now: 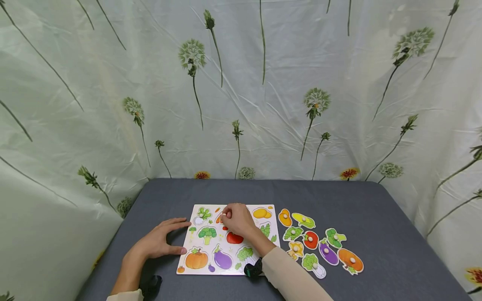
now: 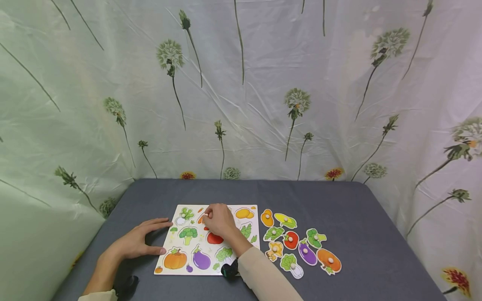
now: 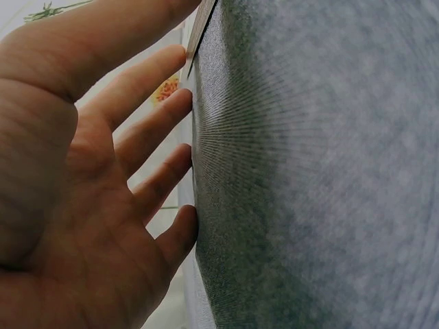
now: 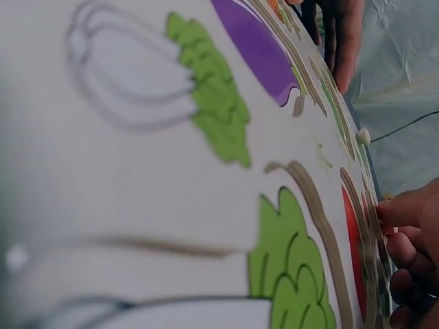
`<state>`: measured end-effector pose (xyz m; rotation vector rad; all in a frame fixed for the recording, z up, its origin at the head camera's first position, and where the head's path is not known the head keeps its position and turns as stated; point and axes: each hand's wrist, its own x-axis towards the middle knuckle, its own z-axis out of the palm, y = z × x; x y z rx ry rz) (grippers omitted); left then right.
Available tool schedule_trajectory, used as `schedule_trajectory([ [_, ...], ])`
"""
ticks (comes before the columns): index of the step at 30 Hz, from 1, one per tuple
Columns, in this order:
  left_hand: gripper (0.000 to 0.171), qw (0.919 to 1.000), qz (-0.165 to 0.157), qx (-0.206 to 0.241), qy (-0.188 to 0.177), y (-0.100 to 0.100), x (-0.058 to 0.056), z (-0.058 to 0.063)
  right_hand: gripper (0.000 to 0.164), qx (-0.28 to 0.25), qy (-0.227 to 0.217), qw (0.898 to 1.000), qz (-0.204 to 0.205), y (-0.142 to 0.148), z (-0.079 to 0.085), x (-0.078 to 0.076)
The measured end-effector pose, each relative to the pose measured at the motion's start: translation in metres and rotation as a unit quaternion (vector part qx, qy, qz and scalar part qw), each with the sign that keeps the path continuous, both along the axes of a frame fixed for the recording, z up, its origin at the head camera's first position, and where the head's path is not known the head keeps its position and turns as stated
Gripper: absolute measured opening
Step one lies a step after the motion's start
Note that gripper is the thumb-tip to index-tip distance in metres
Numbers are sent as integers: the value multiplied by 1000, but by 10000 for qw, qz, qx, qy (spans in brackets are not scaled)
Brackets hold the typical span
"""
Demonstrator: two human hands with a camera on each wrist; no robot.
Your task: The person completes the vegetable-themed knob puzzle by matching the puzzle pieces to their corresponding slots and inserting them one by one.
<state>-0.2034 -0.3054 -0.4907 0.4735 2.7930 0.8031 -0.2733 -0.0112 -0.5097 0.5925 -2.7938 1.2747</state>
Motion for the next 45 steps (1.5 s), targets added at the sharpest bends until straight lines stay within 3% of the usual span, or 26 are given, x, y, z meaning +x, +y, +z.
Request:
schedule_trajectory([
  [7, 82, 10000, -21, -31, 31, 0, -1, -1, 9, -54, -182, 9998, 35, -3, 0, -2],
  [30, 83, 10000, 37, -76, 17, -1, 0, -1, 8, 42, 144, 9998, 164, -5, -5, -6],
  [45, 83, 9999, 79, -61, 27, 1, 1, 0, 9, 99, 25, 9996, 246, -4, -7, -7],
])
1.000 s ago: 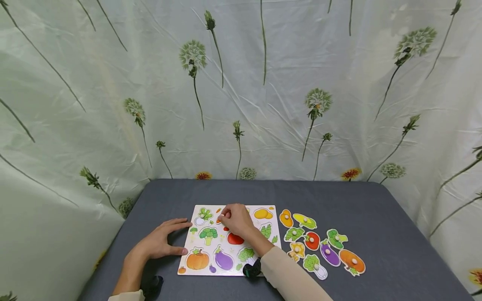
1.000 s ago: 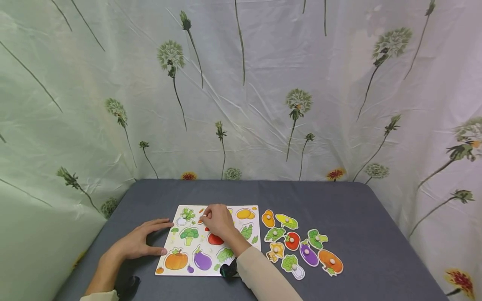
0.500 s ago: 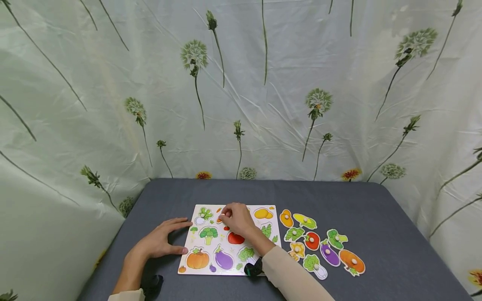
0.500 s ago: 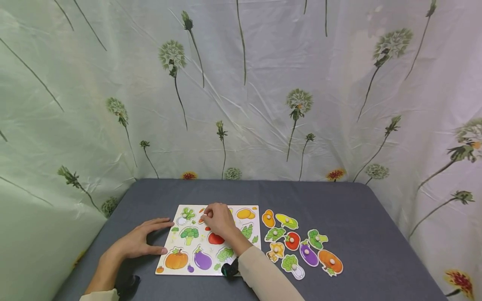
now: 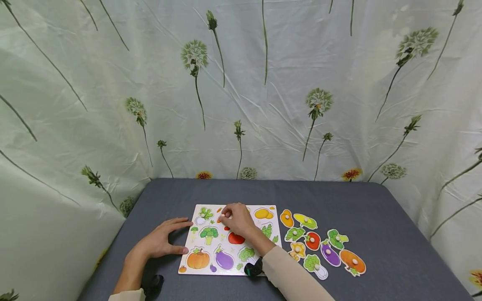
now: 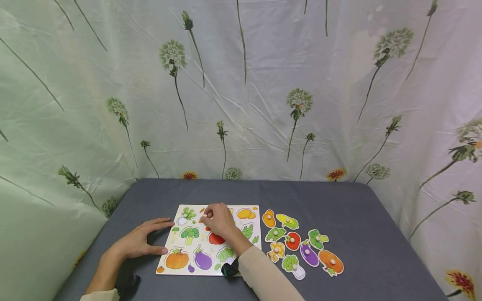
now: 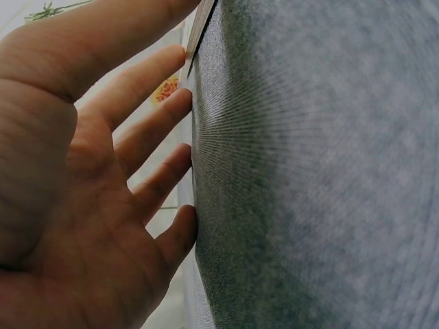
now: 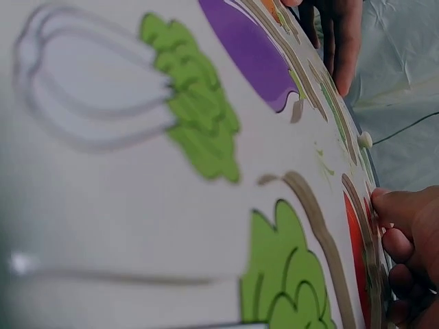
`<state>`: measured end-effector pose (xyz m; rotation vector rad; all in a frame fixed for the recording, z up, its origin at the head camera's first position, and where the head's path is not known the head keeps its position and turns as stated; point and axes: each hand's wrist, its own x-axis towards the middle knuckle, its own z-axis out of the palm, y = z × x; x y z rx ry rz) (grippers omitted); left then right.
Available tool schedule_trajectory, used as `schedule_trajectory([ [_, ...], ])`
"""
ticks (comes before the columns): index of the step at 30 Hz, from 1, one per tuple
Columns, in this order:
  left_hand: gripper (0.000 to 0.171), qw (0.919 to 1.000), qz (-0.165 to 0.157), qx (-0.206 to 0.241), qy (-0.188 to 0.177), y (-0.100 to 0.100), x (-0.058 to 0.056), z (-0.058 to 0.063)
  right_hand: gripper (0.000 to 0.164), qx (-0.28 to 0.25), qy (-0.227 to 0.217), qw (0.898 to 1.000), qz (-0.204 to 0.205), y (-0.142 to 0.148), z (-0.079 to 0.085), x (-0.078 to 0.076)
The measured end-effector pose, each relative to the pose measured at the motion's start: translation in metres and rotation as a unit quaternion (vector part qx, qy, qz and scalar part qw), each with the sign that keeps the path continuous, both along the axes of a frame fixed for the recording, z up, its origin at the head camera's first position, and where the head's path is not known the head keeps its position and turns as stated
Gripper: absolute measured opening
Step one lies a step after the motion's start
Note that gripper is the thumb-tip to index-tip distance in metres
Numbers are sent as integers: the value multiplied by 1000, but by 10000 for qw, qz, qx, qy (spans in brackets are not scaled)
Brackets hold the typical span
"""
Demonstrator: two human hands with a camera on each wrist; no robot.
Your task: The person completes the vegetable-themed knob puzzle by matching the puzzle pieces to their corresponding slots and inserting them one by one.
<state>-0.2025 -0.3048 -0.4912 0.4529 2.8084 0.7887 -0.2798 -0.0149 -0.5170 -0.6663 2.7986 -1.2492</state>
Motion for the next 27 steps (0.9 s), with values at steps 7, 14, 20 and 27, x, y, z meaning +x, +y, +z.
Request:
schedule_trajectory([
  [7, 82, 10000, -58, 14, -31, -1, -1, -2, 14, -33, -9, 9998, 213, 6, 2, 2],
  [14, 83, 10000, -62, 23, -27, -1, -2, -2, 21, -99, -175, 9996, 201, 24, 9, 5],
  [20, 83, 9999, -70, 31, -86, 0, -3, -3, 19, -42, 193, 9996, 182, 51, 12, 8],
  [27, 81, 9999, -168, 25, -6, -1, 0, 0, 19, -90, 275, 9996, -32, 81, 17, 16],
])
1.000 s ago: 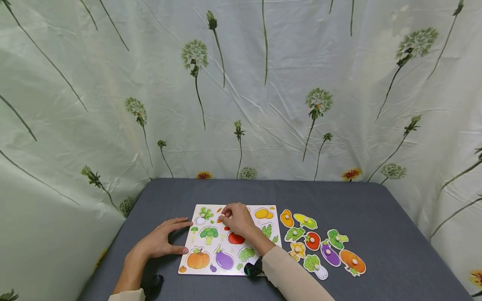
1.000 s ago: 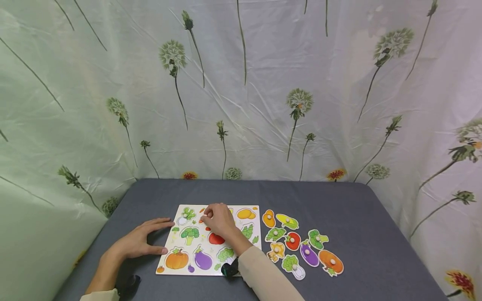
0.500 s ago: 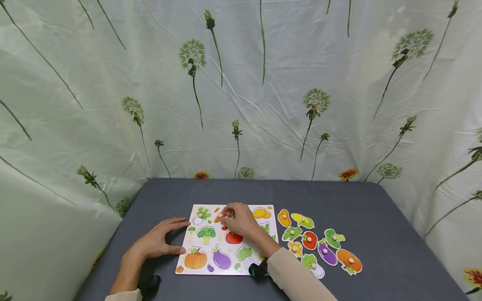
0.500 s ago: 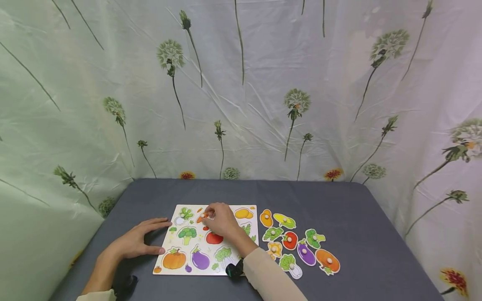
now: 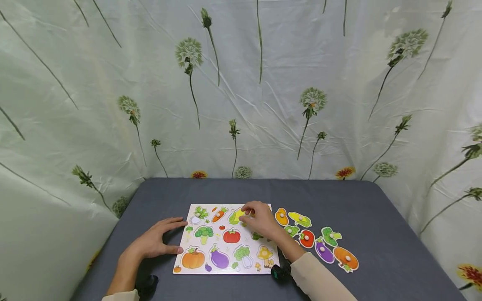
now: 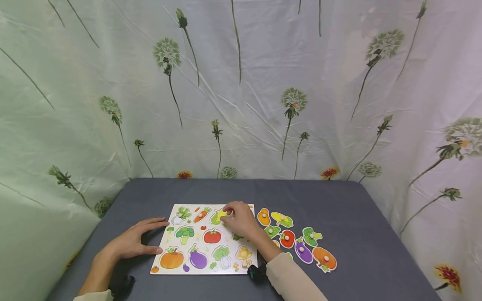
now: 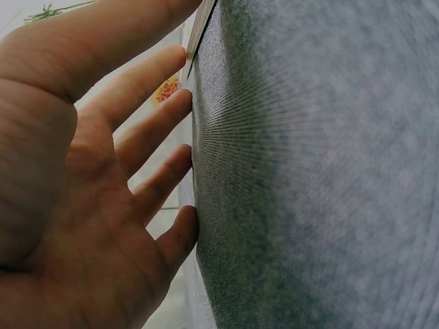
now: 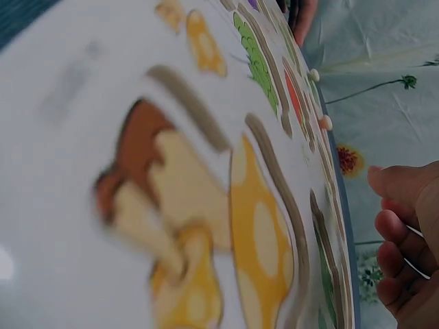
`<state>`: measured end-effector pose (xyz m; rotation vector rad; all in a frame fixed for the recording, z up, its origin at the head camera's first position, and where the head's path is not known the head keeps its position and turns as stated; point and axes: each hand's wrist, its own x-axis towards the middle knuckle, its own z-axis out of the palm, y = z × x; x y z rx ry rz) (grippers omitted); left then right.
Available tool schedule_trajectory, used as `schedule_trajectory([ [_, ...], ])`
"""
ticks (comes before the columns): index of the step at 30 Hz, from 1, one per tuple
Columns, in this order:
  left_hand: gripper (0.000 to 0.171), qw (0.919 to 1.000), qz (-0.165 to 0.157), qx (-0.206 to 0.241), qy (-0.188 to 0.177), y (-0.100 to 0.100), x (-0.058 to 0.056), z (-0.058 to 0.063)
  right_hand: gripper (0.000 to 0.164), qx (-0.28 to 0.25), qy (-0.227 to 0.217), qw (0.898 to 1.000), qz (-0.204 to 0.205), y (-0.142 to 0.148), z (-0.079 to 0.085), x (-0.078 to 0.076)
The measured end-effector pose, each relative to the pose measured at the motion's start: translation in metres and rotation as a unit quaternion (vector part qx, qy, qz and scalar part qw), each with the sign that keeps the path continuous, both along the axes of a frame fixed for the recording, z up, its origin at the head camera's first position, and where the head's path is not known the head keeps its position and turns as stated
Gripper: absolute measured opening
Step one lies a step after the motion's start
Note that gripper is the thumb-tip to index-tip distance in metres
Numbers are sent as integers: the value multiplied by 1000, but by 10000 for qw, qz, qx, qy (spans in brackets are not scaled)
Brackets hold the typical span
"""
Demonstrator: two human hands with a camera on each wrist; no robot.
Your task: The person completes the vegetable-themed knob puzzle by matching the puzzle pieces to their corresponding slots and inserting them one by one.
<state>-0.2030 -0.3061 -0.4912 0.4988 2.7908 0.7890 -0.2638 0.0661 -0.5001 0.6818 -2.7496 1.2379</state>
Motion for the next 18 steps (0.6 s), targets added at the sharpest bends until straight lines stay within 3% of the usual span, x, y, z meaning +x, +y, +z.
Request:
schedule_trajectory([
  [7, 83, 10000, 65, -40, -51, 2, 0, 2, 21, -64, -253, 9992, -295, 24, 9, 11],
  [18, 83, 9998, 104, -85, -134, 3, 1, 2, 19, 162, 122, 9976, -666, 73, 8, 17],
])
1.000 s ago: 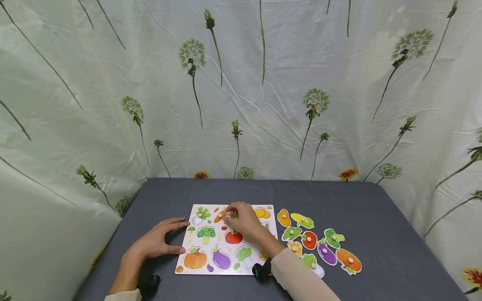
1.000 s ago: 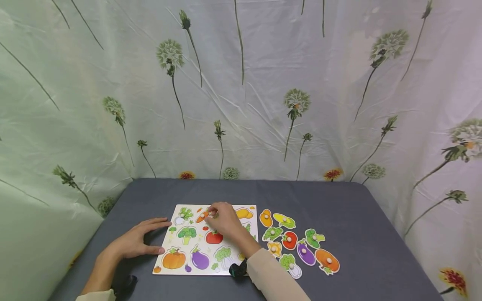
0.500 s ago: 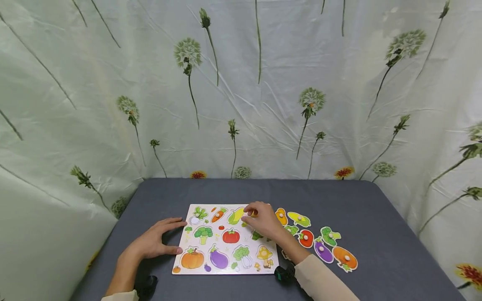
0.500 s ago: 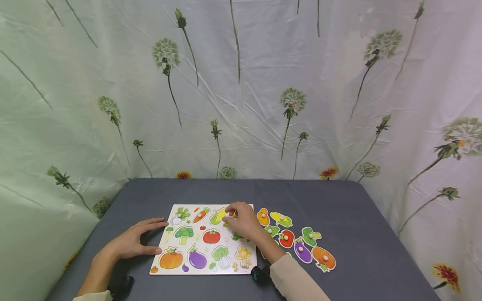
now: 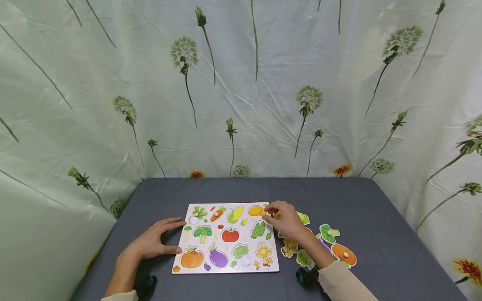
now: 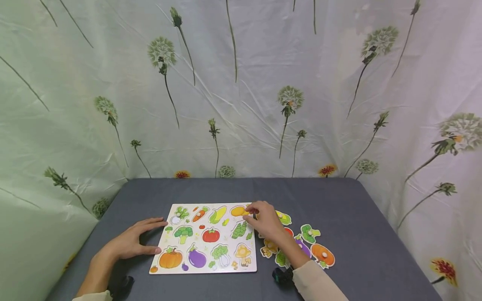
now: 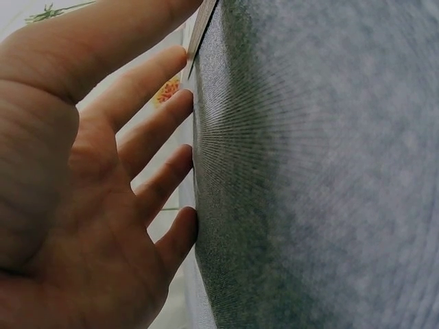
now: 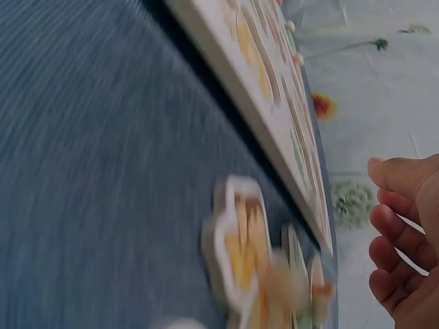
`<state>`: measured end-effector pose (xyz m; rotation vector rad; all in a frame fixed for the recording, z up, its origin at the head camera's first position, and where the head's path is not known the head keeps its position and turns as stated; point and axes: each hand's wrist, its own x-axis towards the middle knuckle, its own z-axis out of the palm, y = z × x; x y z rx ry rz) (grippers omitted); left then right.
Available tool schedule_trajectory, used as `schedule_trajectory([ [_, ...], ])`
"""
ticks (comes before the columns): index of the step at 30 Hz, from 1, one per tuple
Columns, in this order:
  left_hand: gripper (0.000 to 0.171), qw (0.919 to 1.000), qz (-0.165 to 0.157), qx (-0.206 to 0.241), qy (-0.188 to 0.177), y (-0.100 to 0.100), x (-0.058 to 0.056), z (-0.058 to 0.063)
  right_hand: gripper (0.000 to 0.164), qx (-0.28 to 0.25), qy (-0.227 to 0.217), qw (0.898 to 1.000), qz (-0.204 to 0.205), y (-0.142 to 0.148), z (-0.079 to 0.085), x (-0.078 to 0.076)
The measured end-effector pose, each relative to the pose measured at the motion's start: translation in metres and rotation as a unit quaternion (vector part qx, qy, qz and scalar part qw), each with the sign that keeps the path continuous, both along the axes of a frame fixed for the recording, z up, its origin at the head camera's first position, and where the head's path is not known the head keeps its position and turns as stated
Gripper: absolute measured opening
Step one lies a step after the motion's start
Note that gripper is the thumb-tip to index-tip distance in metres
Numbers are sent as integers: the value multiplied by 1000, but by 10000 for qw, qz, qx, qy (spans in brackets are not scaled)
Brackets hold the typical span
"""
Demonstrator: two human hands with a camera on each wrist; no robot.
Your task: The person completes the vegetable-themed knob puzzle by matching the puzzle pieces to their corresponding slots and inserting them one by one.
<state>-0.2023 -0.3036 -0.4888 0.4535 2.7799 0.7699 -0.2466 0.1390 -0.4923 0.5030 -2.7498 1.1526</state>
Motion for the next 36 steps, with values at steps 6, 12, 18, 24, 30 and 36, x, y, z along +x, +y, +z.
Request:
schedule_trajectory([
  [6, 83, 10000, 5, -17, -4, 0, 0, 1, 19, 96, 170, 9997, -141, 26, 2, 2],
  [12, 83, 10000, 34, -44, -79, 1, -1, 1, 20, 328, 159, 9984, -435, 47, -2, 0],
  [18, 84, 10000, 40, -21, -54, -2, -2, -1, 19, 380, -105, 9965, -736, 64, -7, -2],
  [24, 85, 10000, 49, -15, -40, -2, -3, -1, 18, 456, -228, 9951, -848, 79, -14, -6],
  [30, 85, 10000, 24, -31, -74, -1, -3, -2, 18, 538, -347, 9937, -920, 91, -21, -6],
  [36, 84, 9999, -2, -4, -131, -1, -3, -1, 16, 410, -597, 9950, -685, 99, -21, -5],
])
